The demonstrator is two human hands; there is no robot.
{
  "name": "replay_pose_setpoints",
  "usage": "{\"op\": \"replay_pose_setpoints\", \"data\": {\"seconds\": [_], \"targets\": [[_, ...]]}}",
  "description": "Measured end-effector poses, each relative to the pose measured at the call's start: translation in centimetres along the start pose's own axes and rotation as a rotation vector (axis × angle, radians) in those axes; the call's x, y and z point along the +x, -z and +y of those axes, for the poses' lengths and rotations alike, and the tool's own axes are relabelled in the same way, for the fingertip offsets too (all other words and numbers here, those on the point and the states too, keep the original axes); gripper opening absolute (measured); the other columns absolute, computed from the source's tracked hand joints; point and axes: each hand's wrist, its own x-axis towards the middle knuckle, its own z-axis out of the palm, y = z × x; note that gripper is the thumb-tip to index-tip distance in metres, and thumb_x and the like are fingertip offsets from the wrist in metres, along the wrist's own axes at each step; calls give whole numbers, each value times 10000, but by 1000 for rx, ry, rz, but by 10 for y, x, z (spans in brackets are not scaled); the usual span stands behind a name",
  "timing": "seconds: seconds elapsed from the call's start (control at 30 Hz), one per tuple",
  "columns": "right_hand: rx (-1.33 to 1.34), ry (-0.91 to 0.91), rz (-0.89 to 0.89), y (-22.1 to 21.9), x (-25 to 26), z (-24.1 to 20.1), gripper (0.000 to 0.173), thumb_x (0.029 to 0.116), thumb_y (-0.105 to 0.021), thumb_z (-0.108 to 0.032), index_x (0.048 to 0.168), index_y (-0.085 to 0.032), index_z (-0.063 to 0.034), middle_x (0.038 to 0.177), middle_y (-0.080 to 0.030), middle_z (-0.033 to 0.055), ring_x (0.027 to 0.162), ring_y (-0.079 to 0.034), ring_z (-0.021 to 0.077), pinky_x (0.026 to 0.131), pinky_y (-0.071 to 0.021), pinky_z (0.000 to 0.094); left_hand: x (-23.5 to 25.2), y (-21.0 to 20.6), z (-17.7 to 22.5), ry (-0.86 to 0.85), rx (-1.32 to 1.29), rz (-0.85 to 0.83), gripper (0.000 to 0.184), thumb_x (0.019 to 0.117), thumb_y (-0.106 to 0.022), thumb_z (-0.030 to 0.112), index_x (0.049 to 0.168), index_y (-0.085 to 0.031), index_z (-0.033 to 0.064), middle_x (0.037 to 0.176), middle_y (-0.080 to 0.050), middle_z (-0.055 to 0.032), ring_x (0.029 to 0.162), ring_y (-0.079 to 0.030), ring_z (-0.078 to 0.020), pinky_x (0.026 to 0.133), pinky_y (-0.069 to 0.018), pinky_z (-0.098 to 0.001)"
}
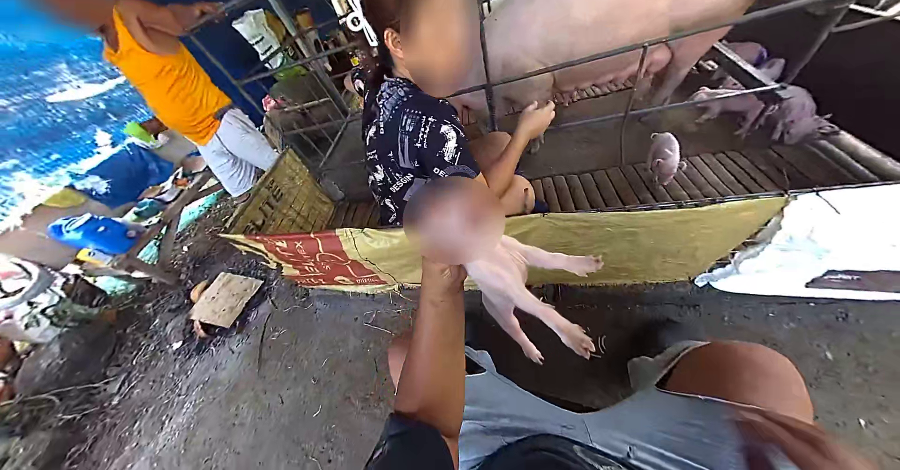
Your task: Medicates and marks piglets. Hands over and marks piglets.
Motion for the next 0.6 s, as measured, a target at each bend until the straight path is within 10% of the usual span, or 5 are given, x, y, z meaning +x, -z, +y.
{"op": "replay_pose_setpoints", "data": {"seconds": [0.13, 0.43, 0.6], "targets": [[223, 308, -138, -110, 46, -68, 269, 1014, -627, -214, 1248, -693, -99, 1196, -710, 109, 1160, -668, 226, 980, -572, 384, -11, -18, -3, -39, 75, -5, 549, 732, -900, 204, 1218, -678, 80, 1090, -722, -55, 936, -696, -125, 838, -604, -324], [284, 28, 99, -182, 105, -80, 848, 860, -801, -374, 1513, -430, 20, 1502, -431, 356, 1378, -478, 465, 1099, -455, 592, -26, -45, -13, -111, 253, 156, 579, 701, -908, 139, 1222, -669, 60, 1108, -722, -63, 953, -704, -144, 849, -617, -354], [473, -1, 246, -193, 143, -70, 1039, 802, -803, -260, 1552, -204, 137, 1521, -406, 335, 1402, -486, 280, 1165, -425, 385, -35, -76, -18, -136, 387, 185, 615, 682, -856, 34, 1201, -595, -166, 1165, -696, -197, 1074, -683, -171, 974, -572, -337]]}}
